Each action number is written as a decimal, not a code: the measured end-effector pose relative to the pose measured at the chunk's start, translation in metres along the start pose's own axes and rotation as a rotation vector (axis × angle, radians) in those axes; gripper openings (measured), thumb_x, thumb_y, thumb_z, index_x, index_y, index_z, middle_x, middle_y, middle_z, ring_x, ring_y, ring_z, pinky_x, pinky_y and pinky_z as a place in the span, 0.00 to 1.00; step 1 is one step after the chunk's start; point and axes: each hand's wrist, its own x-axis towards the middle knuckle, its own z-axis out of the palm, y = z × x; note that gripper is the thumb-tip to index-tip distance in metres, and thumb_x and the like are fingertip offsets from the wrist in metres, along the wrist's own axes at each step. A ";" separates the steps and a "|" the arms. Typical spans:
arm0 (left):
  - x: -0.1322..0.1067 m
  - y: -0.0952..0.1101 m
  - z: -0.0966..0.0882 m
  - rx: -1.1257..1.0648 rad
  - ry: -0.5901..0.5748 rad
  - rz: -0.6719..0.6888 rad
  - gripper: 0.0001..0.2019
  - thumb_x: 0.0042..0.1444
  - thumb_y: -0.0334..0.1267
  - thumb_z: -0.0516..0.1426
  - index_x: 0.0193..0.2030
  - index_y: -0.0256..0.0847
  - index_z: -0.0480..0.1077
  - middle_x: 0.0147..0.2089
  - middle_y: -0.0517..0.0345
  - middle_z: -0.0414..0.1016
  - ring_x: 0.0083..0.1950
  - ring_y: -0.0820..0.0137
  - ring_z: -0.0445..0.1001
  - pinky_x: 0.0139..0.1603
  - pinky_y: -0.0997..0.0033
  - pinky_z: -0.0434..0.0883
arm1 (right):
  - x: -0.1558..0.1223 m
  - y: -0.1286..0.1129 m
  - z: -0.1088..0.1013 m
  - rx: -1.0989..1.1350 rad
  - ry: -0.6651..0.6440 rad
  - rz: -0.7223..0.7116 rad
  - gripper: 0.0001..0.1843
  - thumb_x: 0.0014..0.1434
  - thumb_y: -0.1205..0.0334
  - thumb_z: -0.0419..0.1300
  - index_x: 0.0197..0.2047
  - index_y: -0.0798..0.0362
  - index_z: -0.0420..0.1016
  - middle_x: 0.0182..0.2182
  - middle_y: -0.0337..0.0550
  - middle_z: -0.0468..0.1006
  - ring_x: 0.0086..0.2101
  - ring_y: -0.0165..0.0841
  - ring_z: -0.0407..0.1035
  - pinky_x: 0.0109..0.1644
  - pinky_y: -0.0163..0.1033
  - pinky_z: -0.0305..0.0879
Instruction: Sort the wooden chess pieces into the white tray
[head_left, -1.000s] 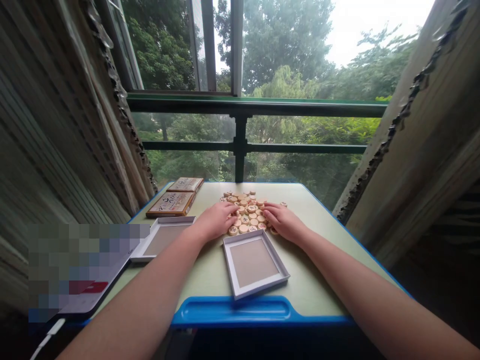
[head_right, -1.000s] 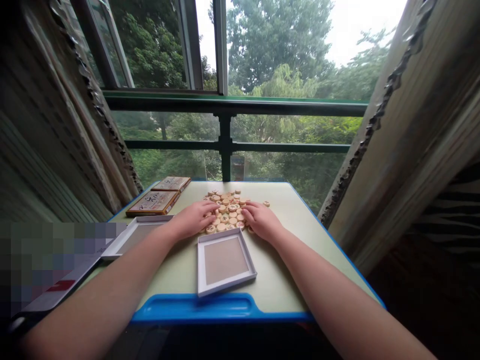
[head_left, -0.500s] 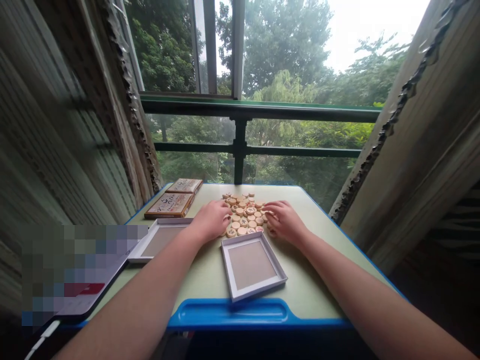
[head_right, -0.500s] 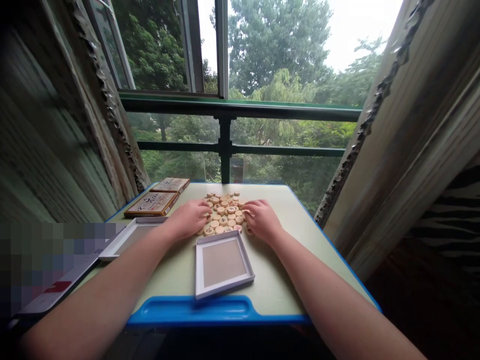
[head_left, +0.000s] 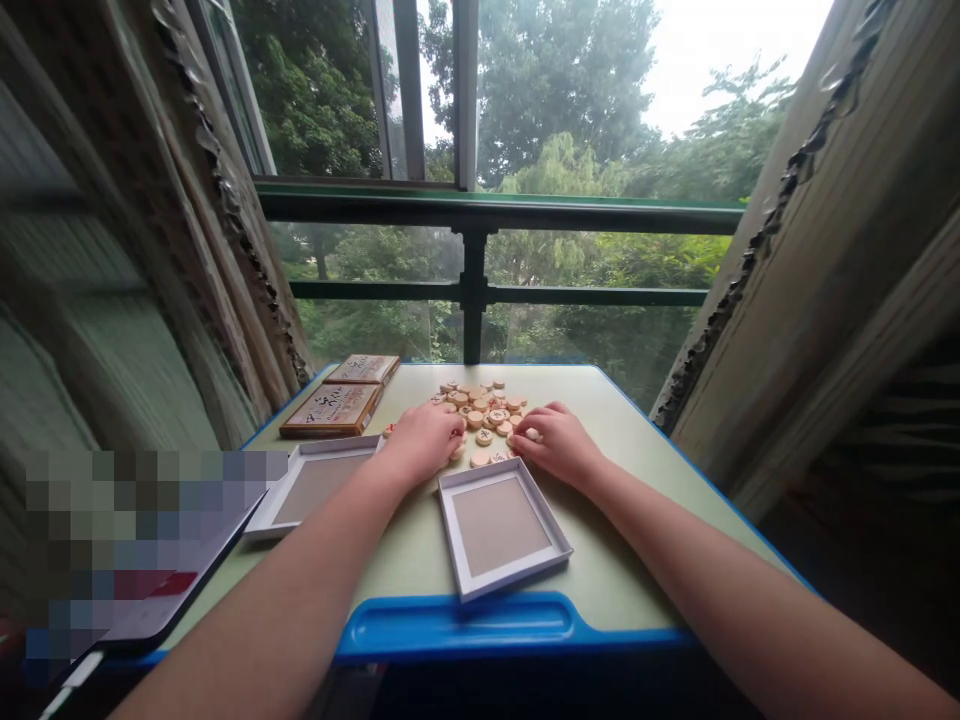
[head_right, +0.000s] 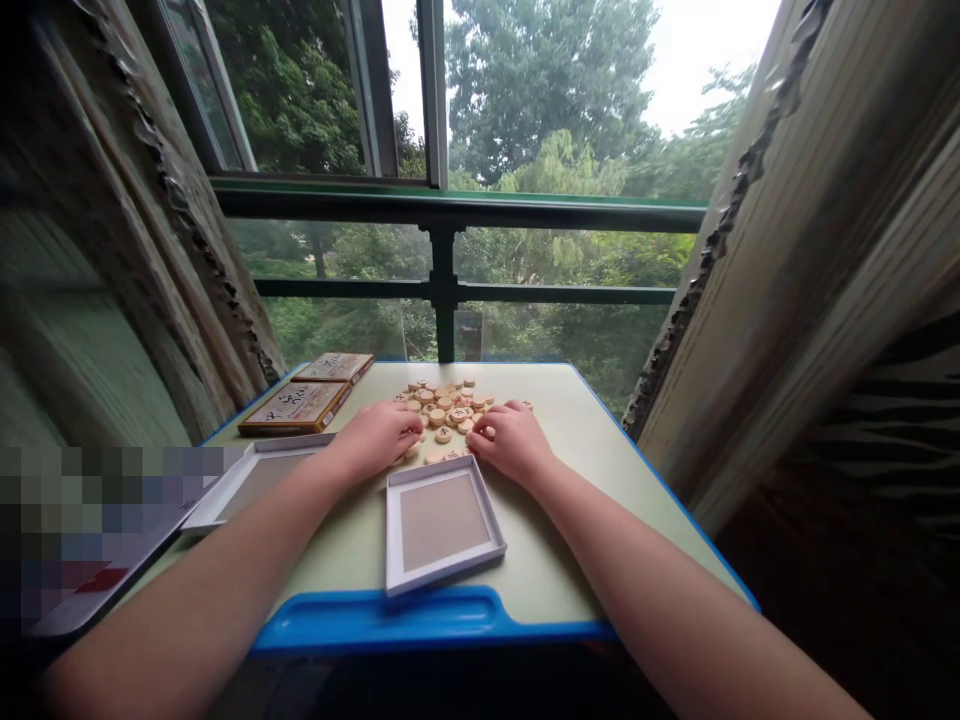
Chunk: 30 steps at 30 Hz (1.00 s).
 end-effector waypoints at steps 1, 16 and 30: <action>0.000 0.001 -0.001 0.019 -0.004 -0.015 0.11 0.56 0.37 0.50 0.34 0.44 0.75 0.40 0.55 0.75 0.44 0.63 0.70 0.44 0.66 0.64 | 0.000 -0.001 0.000 0.007 -0.006 0.010 0.11 0.54 0.54 0.59 0.30 0.50 0.79 0.33 0.43 0.79 0.37 0.37 0.64 0.43 0.41 0.58; 0.000 0.006 -0.003 -0.048 -0.048 -0.067 0.14 0.59 0.42 0.48 0.36 0.44 0.74 0.41 0.54 0.77 0.43 0.64 0.72 0.41 0.69 0.65 | 0.004 -0.007 -0.001 0.082 -0.031 0.203 0.08 0.49 0.56 0.62 0.29 0.50 0.79 0.30 0.44 0.77 0.41 0.41 0.63 0.47 0.43 0.57; 0.002 0.001 0.002 -0.007 0.010 -0.092 0.15 0.58 0.34 0.47 0.43 0.45 0.74 0.46 0.53 0.76 0.48 0.63 0.71 0.46 0.68 0.66 | 0.001 -0.001 0.002 0.246 -0.042 -0.070 0.11 0.48 0.72 0.59 0.24 0.47 0.79 0.28 0.37 0.81 0.37 0.36 0.64 0.45 0.41 0.62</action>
